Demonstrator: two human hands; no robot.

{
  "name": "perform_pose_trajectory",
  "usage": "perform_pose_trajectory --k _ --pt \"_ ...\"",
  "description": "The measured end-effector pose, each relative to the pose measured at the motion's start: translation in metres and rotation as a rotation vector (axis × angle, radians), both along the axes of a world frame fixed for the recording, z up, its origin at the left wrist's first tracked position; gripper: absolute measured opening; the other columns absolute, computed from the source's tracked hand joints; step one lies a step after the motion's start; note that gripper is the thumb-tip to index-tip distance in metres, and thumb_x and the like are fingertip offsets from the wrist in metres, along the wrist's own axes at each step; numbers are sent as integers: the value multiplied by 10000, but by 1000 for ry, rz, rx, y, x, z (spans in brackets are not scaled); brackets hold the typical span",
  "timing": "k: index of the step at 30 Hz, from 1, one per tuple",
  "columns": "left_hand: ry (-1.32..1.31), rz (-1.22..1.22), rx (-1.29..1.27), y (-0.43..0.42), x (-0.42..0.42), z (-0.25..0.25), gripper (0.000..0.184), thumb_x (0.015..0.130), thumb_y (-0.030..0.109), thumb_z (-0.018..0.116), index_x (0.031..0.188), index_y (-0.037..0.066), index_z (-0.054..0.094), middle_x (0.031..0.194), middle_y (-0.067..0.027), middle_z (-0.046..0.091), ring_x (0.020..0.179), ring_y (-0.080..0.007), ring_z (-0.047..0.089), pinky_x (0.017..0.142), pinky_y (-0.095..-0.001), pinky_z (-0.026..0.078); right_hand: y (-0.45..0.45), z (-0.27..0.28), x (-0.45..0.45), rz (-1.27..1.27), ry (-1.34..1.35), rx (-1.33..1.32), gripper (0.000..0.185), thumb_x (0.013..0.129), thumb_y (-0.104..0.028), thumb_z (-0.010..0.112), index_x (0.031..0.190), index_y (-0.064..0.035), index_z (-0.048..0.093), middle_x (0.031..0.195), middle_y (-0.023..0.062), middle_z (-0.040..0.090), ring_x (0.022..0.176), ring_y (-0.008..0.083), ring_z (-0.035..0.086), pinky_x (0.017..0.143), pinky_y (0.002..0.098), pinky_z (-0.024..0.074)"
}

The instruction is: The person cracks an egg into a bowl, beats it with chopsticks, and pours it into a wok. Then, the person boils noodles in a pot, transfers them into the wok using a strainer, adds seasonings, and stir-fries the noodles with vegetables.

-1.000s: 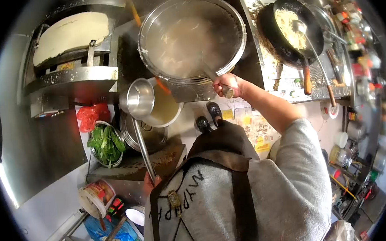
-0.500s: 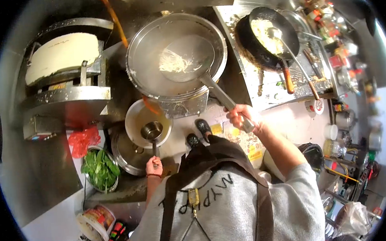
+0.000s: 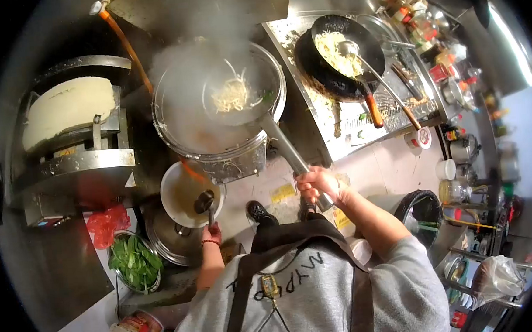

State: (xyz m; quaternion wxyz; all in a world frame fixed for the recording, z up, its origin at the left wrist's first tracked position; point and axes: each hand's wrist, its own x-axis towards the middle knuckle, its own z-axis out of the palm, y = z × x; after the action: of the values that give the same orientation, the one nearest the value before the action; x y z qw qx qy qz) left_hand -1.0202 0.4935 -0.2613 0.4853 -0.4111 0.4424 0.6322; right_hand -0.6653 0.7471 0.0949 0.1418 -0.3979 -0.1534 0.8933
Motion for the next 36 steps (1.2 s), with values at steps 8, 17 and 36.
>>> perform_pose_trajectory --k 8,17,36 --pt "243 16 -230 -53 39 51 59 864 56 550 850 10 516 688 -85 557 620 -177 552 601 -314 523 -32 6 73 39 30 -27 152 867 -102 513 1007 -72 463 622 -18 402 416 57 369 368 226 378" --pt "236 -198 -183 -55 148 88 37 846 75 551 873 91 531 691 -64 560 623 -172 544 652 -345 520 6 31 166 43 365 -79 160 872 -101 535 1011 -47 477 629 -20 400 430 50 363 373 222 384" --pt "191 -563 -152 -29 253 33 243 860 110 520 1103 120 510 868 -87 591 709 -169 527 706 -354 510 102 52 360 -273 -753 888 500 808 -3 479 1298 -33 381 583 20 462 422 111 454 375 252 399"
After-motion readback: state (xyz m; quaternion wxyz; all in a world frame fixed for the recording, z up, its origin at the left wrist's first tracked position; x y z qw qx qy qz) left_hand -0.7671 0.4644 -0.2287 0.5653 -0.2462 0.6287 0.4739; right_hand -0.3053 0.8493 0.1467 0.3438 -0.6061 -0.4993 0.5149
